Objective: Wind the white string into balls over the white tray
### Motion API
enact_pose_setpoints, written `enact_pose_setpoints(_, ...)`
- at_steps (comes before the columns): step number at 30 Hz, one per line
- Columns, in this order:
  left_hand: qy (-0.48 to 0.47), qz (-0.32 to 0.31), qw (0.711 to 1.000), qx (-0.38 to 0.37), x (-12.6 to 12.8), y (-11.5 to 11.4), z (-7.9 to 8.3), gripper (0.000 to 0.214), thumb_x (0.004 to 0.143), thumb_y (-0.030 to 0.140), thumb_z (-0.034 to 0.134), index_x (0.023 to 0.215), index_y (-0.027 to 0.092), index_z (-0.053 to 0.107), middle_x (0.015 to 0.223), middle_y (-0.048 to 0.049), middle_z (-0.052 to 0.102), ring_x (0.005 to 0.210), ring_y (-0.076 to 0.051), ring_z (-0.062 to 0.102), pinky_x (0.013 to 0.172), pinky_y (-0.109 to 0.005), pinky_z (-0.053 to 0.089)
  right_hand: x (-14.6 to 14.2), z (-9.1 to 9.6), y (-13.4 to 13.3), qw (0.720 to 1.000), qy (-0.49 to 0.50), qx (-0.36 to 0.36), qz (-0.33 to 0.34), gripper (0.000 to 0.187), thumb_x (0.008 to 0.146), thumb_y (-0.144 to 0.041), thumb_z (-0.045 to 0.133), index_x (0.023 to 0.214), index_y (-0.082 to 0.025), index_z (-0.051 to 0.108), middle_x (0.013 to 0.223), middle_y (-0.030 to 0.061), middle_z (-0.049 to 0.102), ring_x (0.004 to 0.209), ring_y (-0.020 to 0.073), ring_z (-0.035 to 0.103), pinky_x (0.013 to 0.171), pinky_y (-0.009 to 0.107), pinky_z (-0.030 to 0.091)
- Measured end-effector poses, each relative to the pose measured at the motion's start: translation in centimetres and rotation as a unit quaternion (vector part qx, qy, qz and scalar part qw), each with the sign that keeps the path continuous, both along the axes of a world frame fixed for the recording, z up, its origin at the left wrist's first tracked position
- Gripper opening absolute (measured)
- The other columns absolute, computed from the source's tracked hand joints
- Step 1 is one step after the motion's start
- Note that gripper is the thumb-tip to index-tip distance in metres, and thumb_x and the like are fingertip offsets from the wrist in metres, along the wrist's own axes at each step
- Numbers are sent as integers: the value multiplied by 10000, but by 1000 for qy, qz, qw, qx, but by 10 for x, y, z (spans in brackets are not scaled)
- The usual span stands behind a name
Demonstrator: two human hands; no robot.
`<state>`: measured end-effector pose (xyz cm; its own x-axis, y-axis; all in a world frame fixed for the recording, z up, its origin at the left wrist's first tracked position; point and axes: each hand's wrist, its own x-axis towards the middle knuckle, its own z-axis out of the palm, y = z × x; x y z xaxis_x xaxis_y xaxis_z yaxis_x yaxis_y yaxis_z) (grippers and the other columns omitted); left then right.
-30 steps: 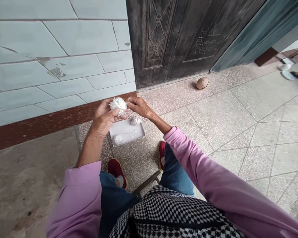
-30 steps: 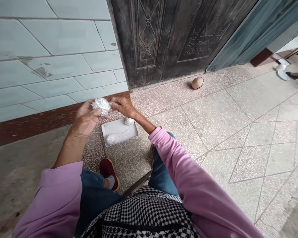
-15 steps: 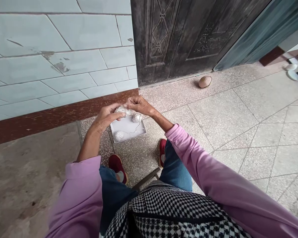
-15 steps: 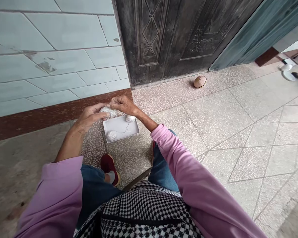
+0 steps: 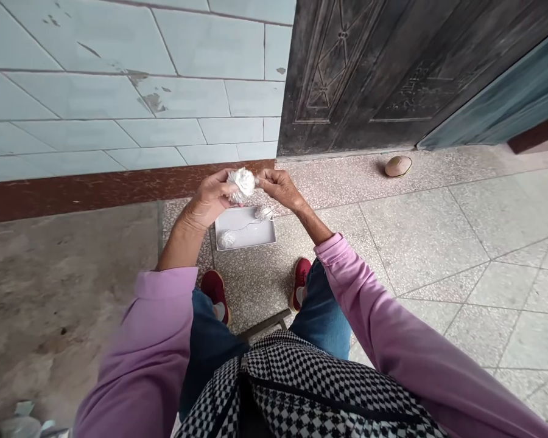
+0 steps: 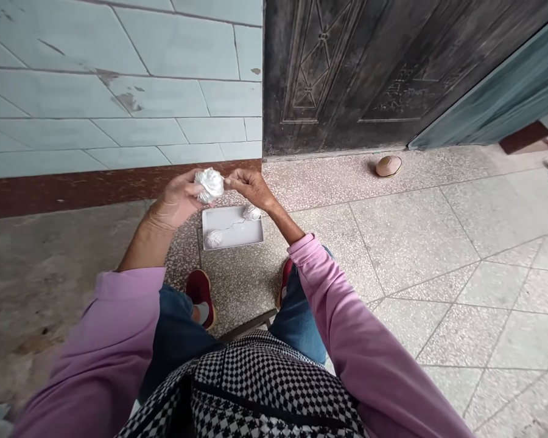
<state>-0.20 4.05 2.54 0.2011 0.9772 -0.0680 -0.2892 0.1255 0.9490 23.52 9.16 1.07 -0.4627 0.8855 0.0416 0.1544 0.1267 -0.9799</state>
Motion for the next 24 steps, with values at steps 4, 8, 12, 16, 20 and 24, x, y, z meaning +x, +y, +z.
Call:
enact_pose_setpoints(4,-6,85,996,-2,-3,6,-5,601,672,449,1052,1175,245,793,1119,-110,832,907,-281,795,672,-336,643,-5,-7,-8,995,-46,74,51,403,1313,-125,758,916,-184,730,805,-26,579,816,171,490,831,346,406)
enact_pose_setpoints(8,89,121,989,2,-3,8,-11,636,664,455,1020,1225,225,827,1196,-129,863,971,-299,793,727,-355,648,-14,-14,-18,986,-82,108,96,412,1317,-183,773,908,-170,727,835,-16,646,843,174,573,862,330,423)
enact_pose_setpoints(12,243,100,964,35,-2,6,-15,580,646,418,1000,1166,196,871,1118,-117,870,985,-301,767,794,-372,628,-13,-11,-21,987,-71,99,105,520,1352,-414,808,891,-192,717,819,-6,629,817,183,548,844,338,437)
enact_pose_setpoints(16,274,-14,961,32,0,0,-10,552,681,412,994,1184,201,907,1082,-100,866,943,-297,767,796,-384,633,-5,0,-14,994,-60,86,41,600,1320,-572,856,860,-214,712,795,6,588,820,206,528,826,353,454)
enact_pose_setpoints(20,211,-118,970,29,4,-7,-1,516,754,389,1028,1222,198,926,1158,-109,886,937,-288,801,803,-403,697,3,3,-4,995,-58,80,-5,623,1305,-566,872,823,-246,640,781,-2,521,819,211,511,808,345,466)
enact_pose_setpoints(24,117,-96,988,21,6,-9,1,598,755,406,1086,1286,198,904,1142,-107,875,966,-289,815,782,-382,729,6,-3,2,996,-51,68,-36,618,1320,-500,846,820,-271,563,774,-16,465,797,208,488,786,341,466)
